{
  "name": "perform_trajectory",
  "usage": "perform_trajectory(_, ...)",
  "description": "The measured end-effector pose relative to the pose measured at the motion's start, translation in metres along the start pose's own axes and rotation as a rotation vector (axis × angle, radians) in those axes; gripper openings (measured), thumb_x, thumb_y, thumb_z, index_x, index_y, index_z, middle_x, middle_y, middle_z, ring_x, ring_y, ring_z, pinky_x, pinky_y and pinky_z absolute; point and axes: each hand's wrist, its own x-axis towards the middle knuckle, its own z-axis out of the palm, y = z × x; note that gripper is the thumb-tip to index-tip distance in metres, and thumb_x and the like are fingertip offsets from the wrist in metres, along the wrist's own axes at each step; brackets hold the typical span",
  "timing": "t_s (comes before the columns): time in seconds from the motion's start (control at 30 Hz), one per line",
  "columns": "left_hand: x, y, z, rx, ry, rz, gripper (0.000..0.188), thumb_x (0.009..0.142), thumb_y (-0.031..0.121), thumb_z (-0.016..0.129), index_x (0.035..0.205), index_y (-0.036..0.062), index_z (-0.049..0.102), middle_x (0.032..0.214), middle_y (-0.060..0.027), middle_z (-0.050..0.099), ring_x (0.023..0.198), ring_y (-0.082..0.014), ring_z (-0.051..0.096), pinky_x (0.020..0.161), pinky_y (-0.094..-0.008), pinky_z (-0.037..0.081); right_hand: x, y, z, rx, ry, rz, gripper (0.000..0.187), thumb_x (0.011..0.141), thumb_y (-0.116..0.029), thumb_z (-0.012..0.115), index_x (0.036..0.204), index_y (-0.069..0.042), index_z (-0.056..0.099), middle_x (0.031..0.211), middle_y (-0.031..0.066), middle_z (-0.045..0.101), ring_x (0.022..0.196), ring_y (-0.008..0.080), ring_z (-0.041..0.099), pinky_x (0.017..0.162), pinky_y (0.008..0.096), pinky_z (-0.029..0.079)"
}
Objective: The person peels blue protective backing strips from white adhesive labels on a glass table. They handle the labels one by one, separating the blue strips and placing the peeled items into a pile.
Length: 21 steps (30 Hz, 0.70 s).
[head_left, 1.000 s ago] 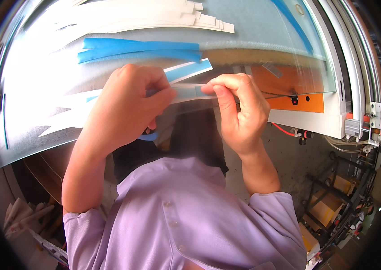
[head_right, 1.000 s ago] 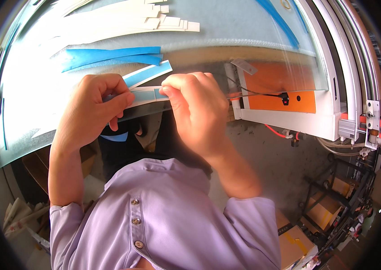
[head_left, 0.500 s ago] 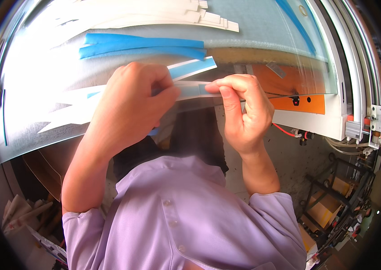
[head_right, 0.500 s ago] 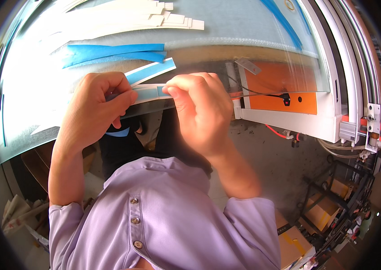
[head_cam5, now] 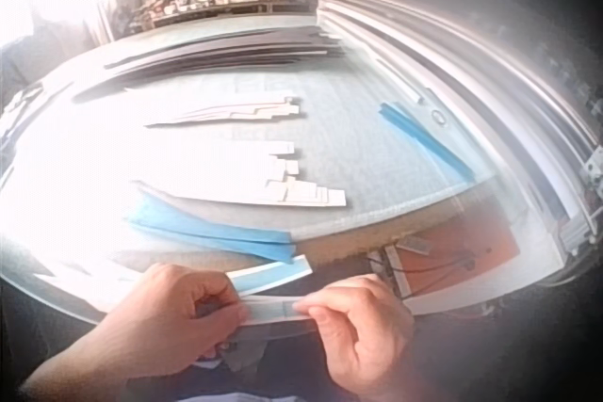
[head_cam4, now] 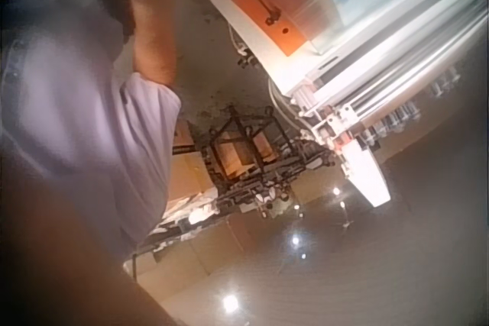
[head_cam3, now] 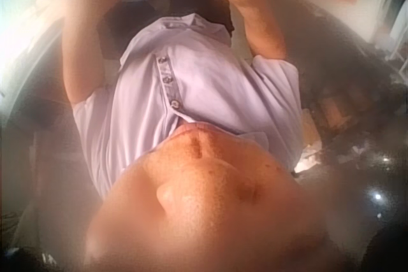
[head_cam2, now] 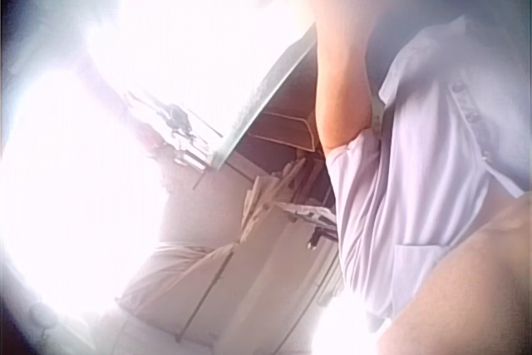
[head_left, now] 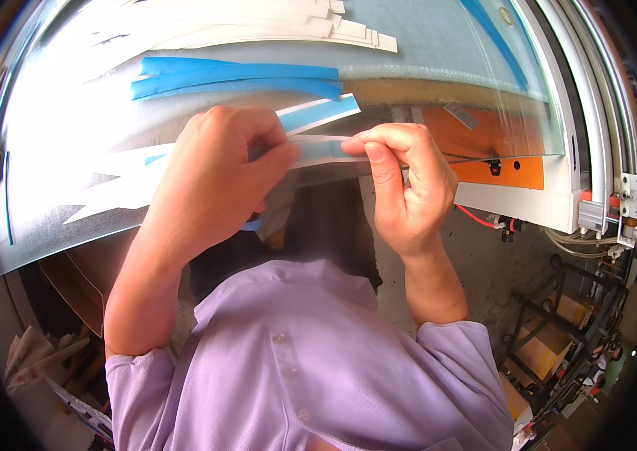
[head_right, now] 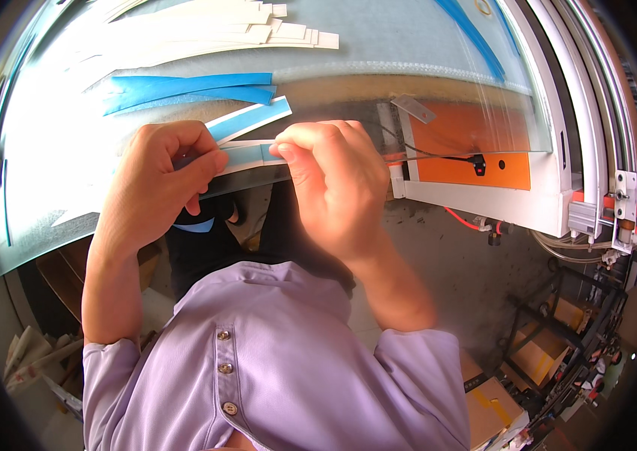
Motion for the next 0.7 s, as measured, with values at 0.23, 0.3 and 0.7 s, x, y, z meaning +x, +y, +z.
perform_trajectory(0.23, 0.0000, 0.0000, 0.0006, 0.015, 0.004, 0.015, 0.022, 0.092, 0.014, 0.072, 0.077, -0.0007, 0.065, 0.060, -0.0003, 0.058, 0.049, -0.0074, 0.059, 0.047, -0.0239, 0.044, 0.0000, 0.0008, -0.0006, -0.003, 0.005, -0.025, 0.005, 0.091, -0.001, 0.070, 0.092, -0.004, 0.066, 0.084, 0.0065, 0.072, 0.072, 0.0235, 0.063, 0.067, 0.0335, 0.048)
perform_trajectory(0.3, -0.0001, -0.0004, 0.0007, 0.022, 0.006, 0.017, 0.022, 0.092, 0.014, 0.072, 0.077, -0.0008, 0.065, 0.060, -0.0004, 0.058, 0.049, -0.0075, 0.059, 0.047, -0.0240, 0.044, -0.0006, 0.0027, -0.0006, -0.004, 0.008, -0.046, 0.005, 0.091, 0.000, 0.070, 0.092, -0.003, 0.066, 0.083, 0.0070, 0.071, 0.072, 0.0238, 0.063, 0.067, 0.0336, 0.049)
perform_trajectory(0.7, 0.0015, -0.0036, 0.0006, 0.063, 0.004, 0.030, 0.024, 0.092, 0.013, 0.072, 0.075, -0.0013, 0.063, 0.061, -0.0006, 0.058, 0.050, -0.0074, 0.058, 0.047, -0.0240, 0.046, 0.0012, 0.0014, 0.0011, 0.039, -0.002, -0.102, 0.008, 0.087, -0.001, 0.072, 0.094, -0.005, 0.070, 0.087, 0.0051, 0.071, 0.078, 0.0230, 0.062, 0.067, 0.0334, 0.048)
